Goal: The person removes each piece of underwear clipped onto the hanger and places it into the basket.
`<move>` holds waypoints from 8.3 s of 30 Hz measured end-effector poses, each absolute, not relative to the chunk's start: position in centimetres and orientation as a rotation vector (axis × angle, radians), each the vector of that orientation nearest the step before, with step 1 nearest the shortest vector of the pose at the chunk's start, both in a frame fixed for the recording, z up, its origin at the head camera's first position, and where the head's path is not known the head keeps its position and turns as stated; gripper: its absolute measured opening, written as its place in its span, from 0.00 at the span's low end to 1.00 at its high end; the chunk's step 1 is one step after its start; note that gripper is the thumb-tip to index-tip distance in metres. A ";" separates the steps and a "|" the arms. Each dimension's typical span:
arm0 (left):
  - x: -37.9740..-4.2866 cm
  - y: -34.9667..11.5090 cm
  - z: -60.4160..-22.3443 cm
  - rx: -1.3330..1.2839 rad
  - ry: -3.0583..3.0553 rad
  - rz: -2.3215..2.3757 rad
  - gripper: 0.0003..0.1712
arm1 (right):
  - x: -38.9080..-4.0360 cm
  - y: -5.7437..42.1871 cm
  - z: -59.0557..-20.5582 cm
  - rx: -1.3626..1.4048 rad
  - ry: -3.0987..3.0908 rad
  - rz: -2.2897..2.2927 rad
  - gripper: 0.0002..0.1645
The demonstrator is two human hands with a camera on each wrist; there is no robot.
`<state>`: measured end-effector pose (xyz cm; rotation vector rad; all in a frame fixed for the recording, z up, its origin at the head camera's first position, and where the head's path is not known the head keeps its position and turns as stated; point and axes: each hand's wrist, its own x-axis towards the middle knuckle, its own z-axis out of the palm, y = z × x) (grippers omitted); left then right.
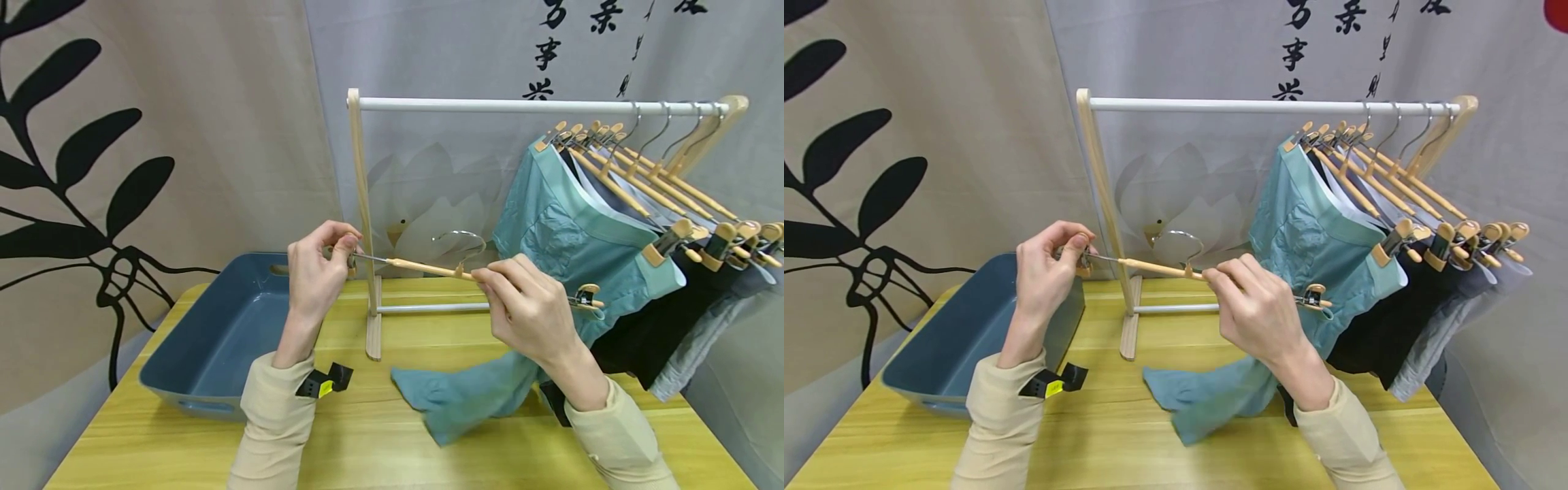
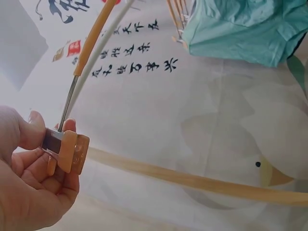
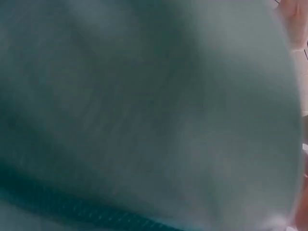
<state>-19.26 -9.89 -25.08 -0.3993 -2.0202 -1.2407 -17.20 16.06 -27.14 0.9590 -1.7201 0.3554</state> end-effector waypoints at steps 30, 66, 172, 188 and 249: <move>-19.0 -6.9 -27.0 -0.746 -1.672 -0.252 0.10 | -18.6 16.2 -27.6 1.010 -1.748 0.344 0.14; -20.0 -6.8 -30.0 -0.748 -1.960 -0.211 0.17 | -17.1 19.3 -25.9 0.839 -2.155 0.176 0.22; -19.3 -7.7 -29.5 -0.745 -2.084 -0.383 0.15 | -18.1 16.8 -27.9 0.941 -1.821 0.014 0.21; -19.4 -6.8 -30.6 -0.764 -2.008 -0.412 0.08 | -19.6 16.9 -29.5 1.030 -1.839 0.130 0.22; -19.3 -4.1 -36.7 -0.847 -2.797 -0.615 0.18 | -19.4 20.0 -28.7 0.889 -1.858 0.176 0.19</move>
